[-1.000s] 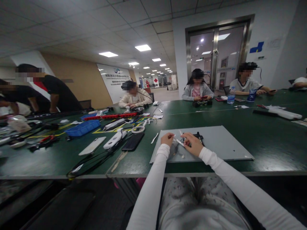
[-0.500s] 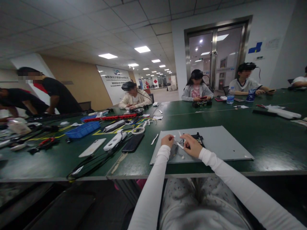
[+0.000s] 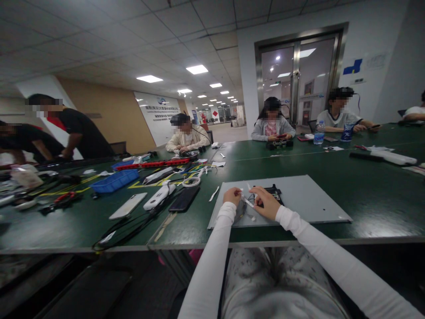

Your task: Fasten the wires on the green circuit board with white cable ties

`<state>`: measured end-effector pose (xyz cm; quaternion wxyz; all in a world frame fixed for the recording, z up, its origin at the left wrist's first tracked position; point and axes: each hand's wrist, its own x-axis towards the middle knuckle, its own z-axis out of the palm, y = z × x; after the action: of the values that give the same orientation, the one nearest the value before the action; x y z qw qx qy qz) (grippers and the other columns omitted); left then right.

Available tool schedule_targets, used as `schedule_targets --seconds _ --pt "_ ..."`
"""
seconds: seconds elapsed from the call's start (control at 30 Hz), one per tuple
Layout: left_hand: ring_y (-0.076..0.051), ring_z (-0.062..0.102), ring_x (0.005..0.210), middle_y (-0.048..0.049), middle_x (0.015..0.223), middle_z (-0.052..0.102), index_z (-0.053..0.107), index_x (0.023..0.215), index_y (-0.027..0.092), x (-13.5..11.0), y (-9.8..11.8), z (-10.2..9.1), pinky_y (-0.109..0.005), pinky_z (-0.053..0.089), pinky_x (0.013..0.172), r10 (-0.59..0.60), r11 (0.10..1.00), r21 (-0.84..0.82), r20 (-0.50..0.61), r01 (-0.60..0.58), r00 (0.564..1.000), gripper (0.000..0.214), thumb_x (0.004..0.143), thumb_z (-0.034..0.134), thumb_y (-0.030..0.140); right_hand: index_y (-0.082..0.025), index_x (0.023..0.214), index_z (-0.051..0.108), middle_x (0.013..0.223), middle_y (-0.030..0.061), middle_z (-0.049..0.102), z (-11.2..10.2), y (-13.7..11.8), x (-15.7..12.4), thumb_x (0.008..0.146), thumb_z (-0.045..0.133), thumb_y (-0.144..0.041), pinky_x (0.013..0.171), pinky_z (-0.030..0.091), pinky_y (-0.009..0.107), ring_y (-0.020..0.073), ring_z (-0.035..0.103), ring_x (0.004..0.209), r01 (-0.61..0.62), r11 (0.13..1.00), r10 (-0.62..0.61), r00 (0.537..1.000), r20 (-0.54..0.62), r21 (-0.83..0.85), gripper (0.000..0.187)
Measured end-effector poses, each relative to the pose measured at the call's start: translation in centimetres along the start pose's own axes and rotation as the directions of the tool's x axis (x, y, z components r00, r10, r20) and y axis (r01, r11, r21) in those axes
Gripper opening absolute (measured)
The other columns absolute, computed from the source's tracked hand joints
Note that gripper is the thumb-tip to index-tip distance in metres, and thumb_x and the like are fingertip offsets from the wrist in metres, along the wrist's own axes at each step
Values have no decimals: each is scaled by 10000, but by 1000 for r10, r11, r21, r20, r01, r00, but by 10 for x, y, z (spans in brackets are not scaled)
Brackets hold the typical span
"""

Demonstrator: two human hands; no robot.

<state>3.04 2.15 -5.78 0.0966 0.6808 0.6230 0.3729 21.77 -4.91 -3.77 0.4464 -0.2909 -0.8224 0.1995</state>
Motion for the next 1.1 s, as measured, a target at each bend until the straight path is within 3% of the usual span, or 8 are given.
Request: schedule_targets --seconds 0.5,0.7,0.9,1.1 --pt "-105 530 617 -8 670 609 622 763 176 -5 10 -6 -206 421 631 -16 1000 -8 16 16 1000 209 603 571 52 -201 1105 416 1151 91 384 1 1 0 608 470 -48 639 465 270 50 481 579 -2 1000 2 1000 3 8 522" --pt "-109 524 652 -8 698 602 627 779 181 -8 18 -10 -214 418 681 -97 995 -33 10 98 995 259 572 594 28 -206 1109 417 1148 93 391 1 2 0 609 472 -47 625 471 275 52 481 573 -9 1000 9 1000 10 13 527" --pt "-94 506 623 -30 787 568 618 839 158 -6 12 -8 -213 418 676 -22 997 69 3 22 1000 273 586 597 56 -206 1111 415 1141 87 393 2 2 0 611 474 -52 635 469 269 53 486 582 -3 1000 3 1000 10 7 526" --pt "-89 503 624 -33 803 552 618 834 159 -4 6 -5 -211 415 681 -35 996 80 -17 36 999 266 593 585 51 -197 1112 412 1158 91 379 1 -1 0 622 470 -56 640 469 265 48 482 582 -4 1000 4 1000 11 8 513"
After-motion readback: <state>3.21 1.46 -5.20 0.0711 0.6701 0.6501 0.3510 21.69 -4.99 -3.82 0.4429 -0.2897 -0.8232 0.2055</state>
